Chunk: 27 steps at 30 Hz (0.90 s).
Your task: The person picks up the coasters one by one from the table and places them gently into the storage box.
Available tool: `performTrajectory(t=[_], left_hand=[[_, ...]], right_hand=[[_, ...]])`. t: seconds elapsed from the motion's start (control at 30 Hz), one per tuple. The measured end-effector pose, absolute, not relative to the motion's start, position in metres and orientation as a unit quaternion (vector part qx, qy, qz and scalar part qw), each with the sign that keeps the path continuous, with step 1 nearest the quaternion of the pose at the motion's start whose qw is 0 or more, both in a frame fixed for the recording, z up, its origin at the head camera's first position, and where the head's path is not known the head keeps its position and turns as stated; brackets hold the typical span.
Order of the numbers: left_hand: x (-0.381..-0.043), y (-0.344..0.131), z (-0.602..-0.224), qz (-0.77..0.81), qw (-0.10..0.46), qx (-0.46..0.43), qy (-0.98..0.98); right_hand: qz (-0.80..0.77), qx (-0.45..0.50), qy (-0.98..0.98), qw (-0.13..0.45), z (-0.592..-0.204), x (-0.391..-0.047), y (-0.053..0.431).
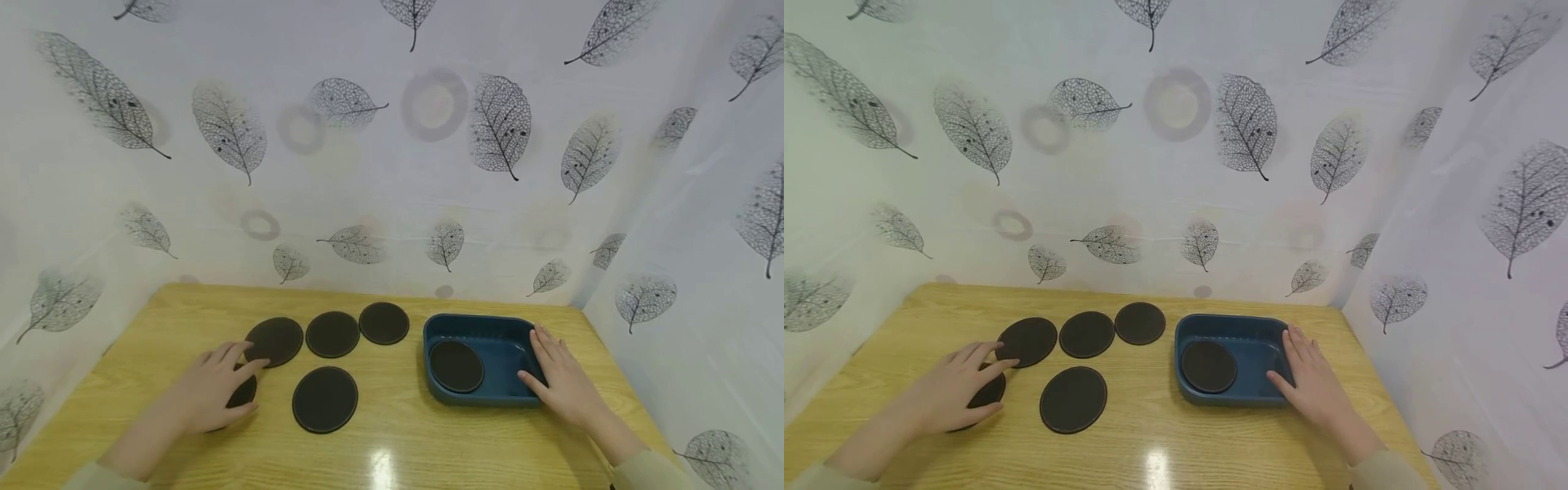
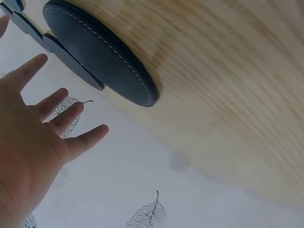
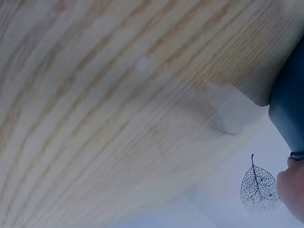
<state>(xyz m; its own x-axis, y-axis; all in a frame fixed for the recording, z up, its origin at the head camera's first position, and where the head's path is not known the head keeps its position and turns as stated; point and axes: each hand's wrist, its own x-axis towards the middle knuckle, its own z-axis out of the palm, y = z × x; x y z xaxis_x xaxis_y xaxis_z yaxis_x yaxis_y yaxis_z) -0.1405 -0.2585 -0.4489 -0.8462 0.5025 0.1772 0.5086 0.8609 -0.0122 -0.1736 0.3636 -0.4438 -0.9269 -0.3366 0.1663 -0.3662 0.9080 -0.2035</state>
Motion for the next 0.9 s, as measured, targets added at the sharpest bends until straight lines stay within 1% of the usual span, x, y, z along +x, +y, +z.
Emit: performTrajectory(t=[0.6, 0.9], left_hand=[[-0.134, -0.274, -0.466, -0.037, 0.016, -0.218, -0.975], [-0.131, -0.272, -0.460, -0.047, 0.001, -0.209, -0.977]], right_hand=[[0.120, 0.181, -0.974, 0.065, -0.445, -0.174, 0.365], [0.117, 0.182, -0.974, 0.072, -0.447, -0.175, 0.366]])
